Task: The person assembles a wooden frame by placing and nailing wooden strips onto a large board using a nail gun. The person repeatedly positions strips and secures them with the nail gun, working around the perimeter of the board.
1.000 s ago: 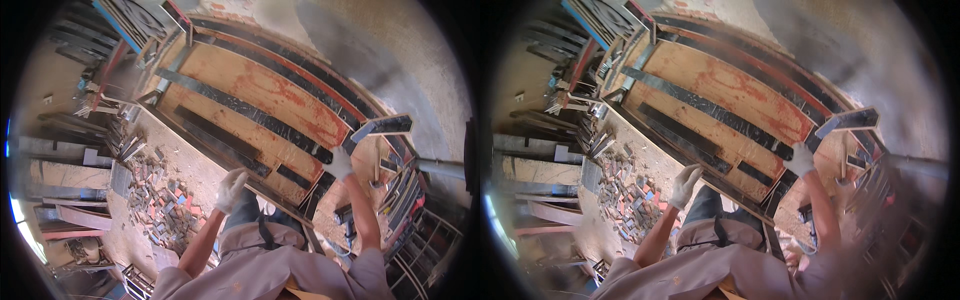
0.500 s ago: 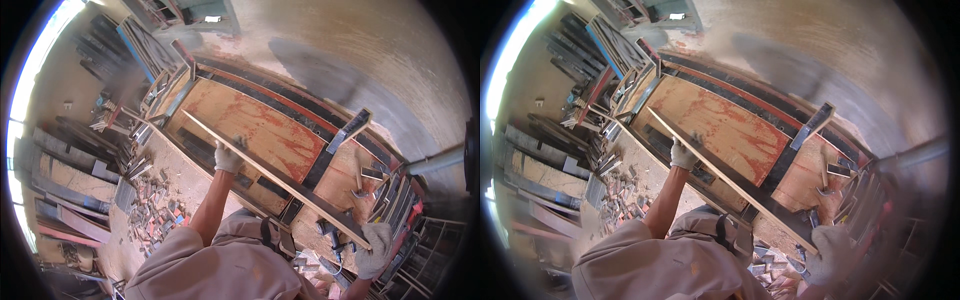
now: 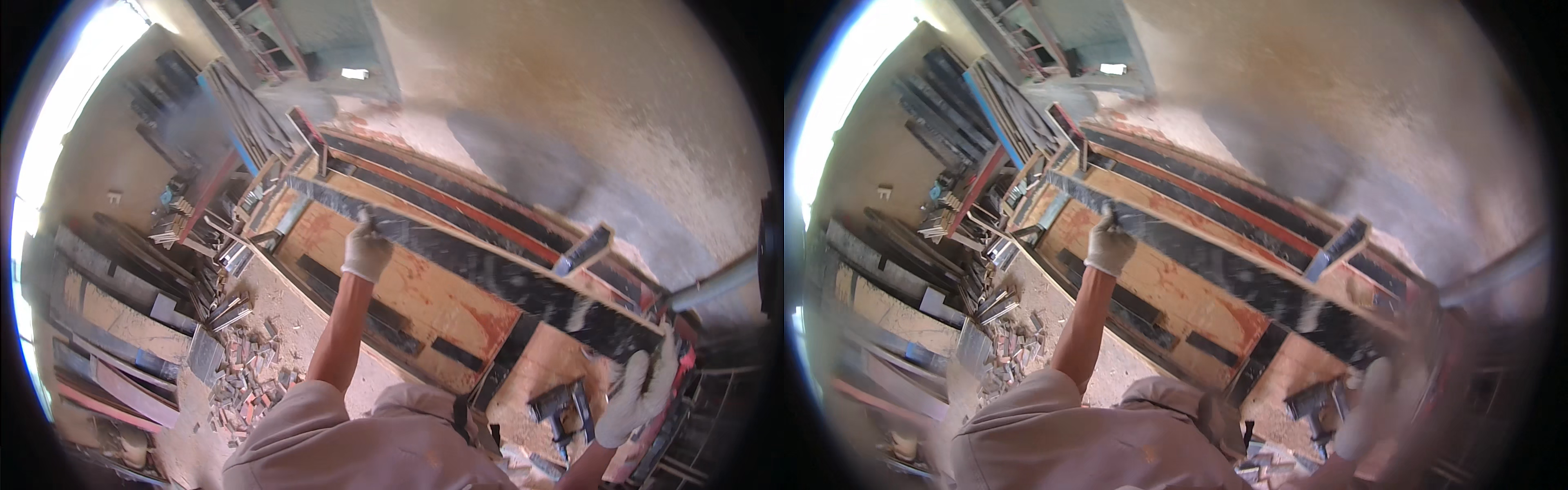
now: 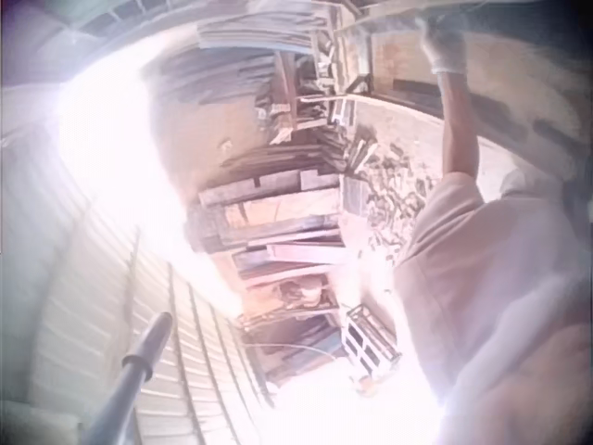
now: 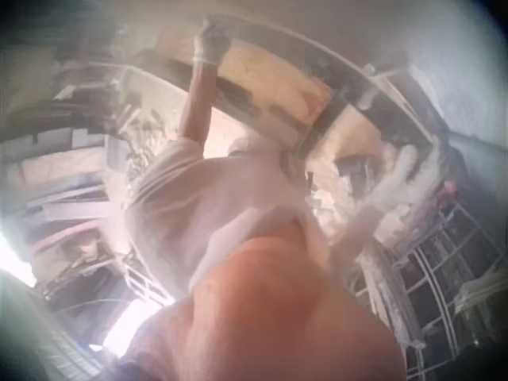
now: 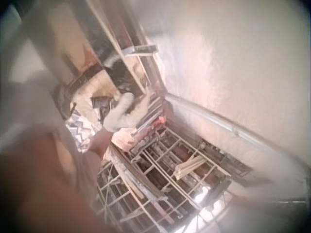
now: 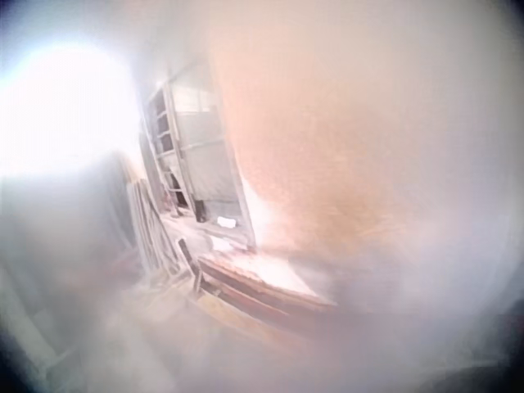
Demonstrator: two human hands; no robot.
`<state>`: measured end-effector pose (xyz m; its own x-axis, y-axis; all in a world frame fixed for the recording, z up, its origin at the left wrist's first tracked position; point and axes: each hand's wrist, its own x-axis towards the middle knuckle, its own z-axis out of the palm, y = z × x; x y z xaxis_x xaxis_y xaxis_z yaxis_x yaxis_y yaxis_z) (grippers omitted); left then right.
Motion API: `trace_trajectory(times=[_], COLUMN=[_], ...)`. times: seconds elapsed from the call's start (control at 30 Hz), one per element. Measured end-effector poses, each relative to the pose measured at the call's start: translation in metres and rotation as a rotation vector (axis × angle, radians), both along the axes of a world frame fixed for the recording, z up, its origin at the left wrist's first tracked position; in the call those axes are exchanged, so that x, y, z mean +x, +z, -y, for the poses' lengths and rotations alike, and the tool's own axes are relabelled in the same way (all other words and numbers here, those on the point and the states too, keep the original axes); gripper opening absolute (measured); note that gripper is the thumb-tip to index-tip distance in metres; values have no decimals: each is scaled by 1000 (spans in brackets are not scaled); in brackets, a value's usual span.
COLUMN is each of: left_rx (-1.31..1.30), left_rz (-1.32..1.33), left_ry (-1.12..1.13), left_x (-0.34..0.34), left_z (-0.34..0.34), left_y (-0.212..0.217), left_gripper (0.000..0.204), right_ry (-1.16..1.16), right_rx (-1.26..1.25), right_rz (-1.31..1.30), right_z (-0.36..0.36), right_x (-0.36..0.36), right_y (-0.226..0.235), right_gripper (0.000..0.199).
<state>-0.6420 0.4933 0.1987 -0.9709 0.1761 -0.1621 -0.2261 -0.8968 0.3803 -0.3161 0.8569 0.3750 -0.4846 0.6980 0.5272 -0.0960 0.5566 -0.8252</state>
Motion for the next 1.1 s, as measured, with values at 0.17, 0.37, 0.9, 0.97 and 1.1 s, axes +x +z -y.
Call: trace_trajectory(times=[0.17,0.37,0.9,0.97,1.1], left_rx=[-346,-532,-773,-588,-697], left_rz=[-59,-78,-345,-62,-72], left_ry=[-61,-28,-246,-226,-166], left_x=[-74,-150,-287,-259,-266], left_z=[-58,-67,-40,-113,-82], left_y=[72,65,-38,-47,-31], left_gripper=[4,10,32,26,25], right_ry=[-51,39,-73,-112,-127], right_rx=[-22,-270,-266,-312,-477], right_rz=[133,165,429,194,131], right_z=[-63,-100,-136,-166,-149], right_x=[-40,-94,-178,-164,-183], right_y=[-55,-112,-122,-167,-168], right_gripper=[41,44,48,50,48])
